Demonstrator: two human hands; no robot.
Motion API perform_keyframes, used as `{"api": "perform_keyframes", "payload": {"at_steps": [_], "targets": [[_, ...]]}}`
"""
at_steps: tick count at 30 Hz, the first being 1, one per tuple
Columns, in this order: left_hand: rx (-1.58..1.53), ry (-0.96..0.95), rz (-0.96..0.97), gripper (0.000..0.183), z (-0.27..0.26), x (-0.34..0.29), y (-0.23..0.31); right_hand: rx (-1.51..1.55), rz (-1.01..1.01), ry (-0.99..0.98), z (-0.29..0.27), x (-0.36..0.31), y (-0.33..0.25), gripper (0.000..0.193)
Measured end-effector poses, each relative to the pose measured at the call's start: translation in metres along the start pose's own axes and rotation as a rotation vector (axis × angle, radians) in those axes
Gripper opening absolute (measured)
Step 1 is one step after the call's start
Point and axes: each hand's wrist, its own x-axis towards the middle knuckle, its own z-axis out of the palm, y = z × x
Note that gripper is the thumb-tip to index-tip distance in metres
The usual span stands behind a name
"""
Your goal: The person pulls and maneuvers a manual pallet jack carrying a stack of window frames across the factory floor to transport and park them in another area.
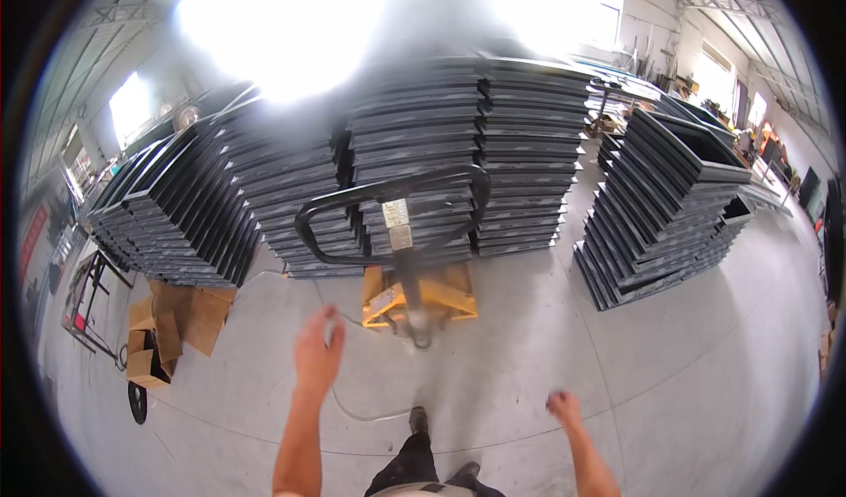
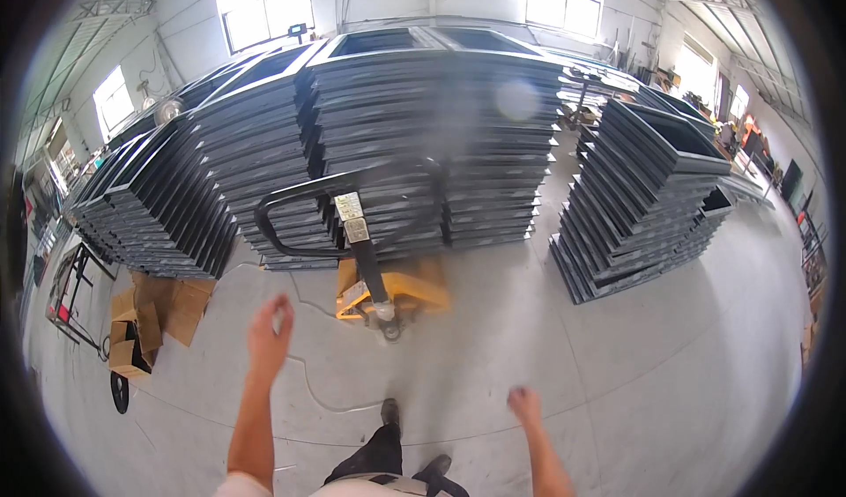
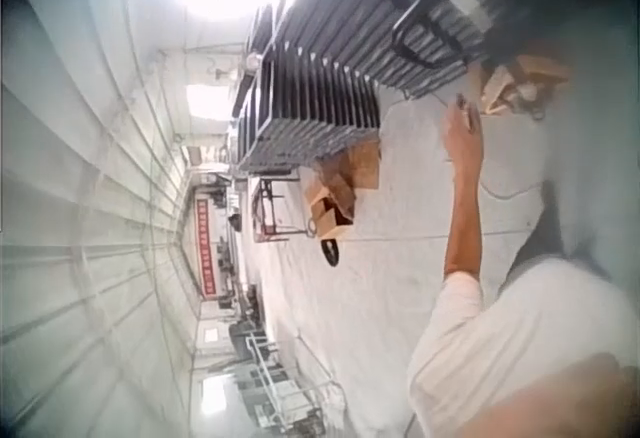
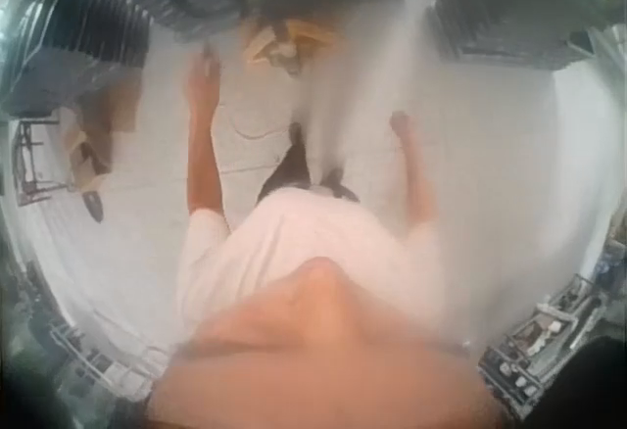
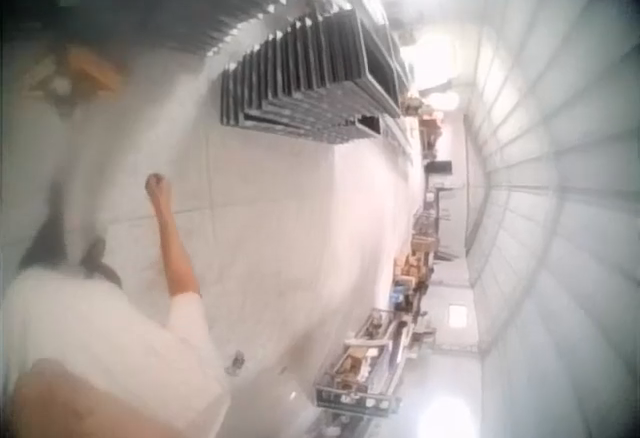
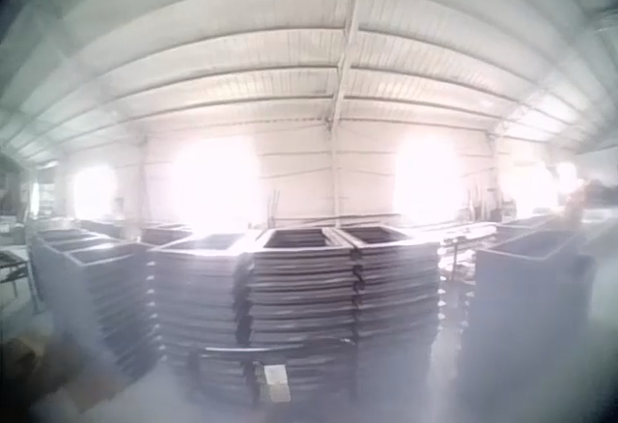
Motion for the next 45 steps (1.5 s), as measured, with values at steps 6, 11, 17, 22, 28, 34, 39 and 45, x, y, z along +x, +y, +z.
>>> {"api": "perform_keyframes", "payload": {"at_steps": [6, 11, 17, 22, 28, 34, 39, 45], "targets": [[0.211, 0.311, 0.436, 0.027, -0.022, 0.185, 0.004, -0.298, -0.837, 0.198, 0.044, 0.028, -0.391, 0.026], [0.427, -0.386, 0.219, 0.049, 0.030, 0.262, -0.024, -0.505, -1.467, 0.561, 0.079, 0.068, -0.564, 0.029], [0.550, -0.335, 0.239, 0.034, 0.014, 0.193, -0.003, -0.810, -1.146, 0.258, 0.083, 0.056, -0.538, 0.055], [0.195, -0.785, 0.332, 0.060, -0.032, 0.014, 0.022, -1.225, -0.669, -0.590, 0.026, -0.074, -0.450, 0.066], [0.059, -1.356, 0.050, 0.050, -0.033, -0.153, 0.051, -0.898, -0.324, -1.254, 0.011, -0.137, -0.277, 0.060], [0.177, -1.144, 0.047, 0.047, -0.026, -0.215, 0.043, -0.878, -0.359, -1.208, 0.039, -0.130, -0.213, 0.047], [0.181, -1.084, 0.113, 0.040, -0.016, -0.227, 0.047, -1.077, -0.720, -0.721, 0.053, -0.091, -0.163, 0.041], [0.212, -1.128, 0.058, 0.039, -0.028, -0.244, 0.042, -1.032, -0.723, -1.038, 0.012, -0.194, -0.217, 0.063]]}}
